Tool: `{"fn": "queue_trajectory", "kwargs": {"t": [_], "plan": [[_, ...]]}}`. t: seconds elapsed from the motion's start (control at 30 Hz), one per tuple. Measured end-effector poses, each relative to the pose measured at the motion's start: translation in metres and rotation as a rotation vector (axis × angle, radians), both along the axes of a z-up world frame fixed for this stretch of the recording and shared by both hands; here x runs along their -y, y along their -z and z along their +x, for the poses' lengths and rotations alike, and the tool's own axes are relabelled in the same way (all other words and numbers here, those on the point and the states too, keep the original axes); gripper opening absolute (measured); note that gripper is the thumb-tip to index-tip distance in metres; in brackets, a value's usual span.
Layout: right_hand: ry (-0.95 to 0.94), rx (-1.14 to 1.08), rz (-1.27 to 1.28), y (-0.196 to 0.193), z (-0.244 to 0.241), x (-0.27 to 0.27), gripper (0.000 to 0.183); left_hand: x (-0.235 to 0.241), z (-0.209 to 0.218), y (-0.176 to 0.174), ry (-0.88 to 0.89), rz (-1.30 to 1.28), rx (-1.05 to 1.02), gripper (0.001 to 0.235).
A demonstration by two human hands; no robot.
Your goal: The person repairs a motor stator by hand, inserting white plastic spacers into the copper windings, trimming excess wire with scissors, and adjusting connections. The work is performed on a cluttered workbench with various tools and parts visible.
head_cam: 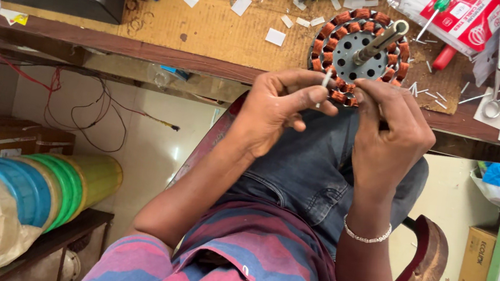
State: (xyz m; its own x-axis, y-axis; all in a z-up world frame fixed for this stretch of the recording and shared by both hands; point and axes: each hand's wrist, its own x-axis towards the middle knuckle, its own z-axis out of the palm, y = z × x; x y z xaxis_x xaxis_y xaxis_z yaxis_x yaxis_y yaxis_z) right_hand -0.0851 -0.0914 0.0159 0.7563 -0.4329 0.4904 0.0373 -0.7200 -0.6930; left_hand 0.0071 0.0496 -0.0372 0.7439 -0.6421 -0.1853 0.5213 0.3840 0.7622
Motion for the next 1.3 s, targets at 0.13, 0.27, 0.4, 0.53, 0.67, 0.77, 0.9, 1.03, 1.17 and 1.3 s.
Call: {"fn": "queue_trajectory", "kwargs": {"t": [0.13, 0.27, 0.4, 0.53, 0.67, 0.77, 0.9, 1.03, 1.17, 1.3], "plan": [[-0.035, 0.083, 0.041, 0.011, -0.002, 0.000, 0.013, 0.011, -0.013, 0.004, -0.011, -0.110, -0.180, 0.032], [0.008, 0.146, 0.071, 0.017, -0.001, 0.004, 0.014, 0.020, -0.029, 0.007, -0.060, -0.188, -0.387, 0.030], [-0.054, 0.145, 0.029, 0.021, -0.005, 0.006, 0.016, 0.023, -0.038, 0.006, -0.039, -0.208, -0.348, 0.031], [-0.072, 0.132, -0.098, 0.018, -0.005, 0.009, 0.017, 0.024, -0.033, 0.001, -0.117, -0.089, -0.089, 0.030], [-0.094, 0.118, -0.166, 0.013, -0.003, 0.012, 0.018, 0.023, -0.026, -0.006, -0.165, 0.077, 0.148, 0.025], [-0.125, 0.117, -0.154, 0.013, -0.003, 0.014, 0.018, 0.024, -0.023, -0.013, -0.185, 0.093, 0.317, 0.021], [-0.158, 0.096, 0.078, 0.016, -0.005, 0.019, 0.013, 0.023, -0.017, -0.021, -0.215, 0.214, 0.497, 0.019], [-0.144, 0.063, 0.202, 0.017, -0.005, 0.024, 0.014, 0.024, -0.013, -0.024, -0.244, 0.276, 0.599, 0.016], [-0.173, 0.044, 0.253, 0.017, -0.003, 0.024, 0.009, 0.026, -0.009, -0.022, -0.270, 0.193, 0.547, 0.015], [-0.116, 0.035, 0.248, 0.018, 0.000, 0.020, 0.011, 0.015, 0.010, -0.023, -0.393, 0.125, 0.323, 0.013]]}}
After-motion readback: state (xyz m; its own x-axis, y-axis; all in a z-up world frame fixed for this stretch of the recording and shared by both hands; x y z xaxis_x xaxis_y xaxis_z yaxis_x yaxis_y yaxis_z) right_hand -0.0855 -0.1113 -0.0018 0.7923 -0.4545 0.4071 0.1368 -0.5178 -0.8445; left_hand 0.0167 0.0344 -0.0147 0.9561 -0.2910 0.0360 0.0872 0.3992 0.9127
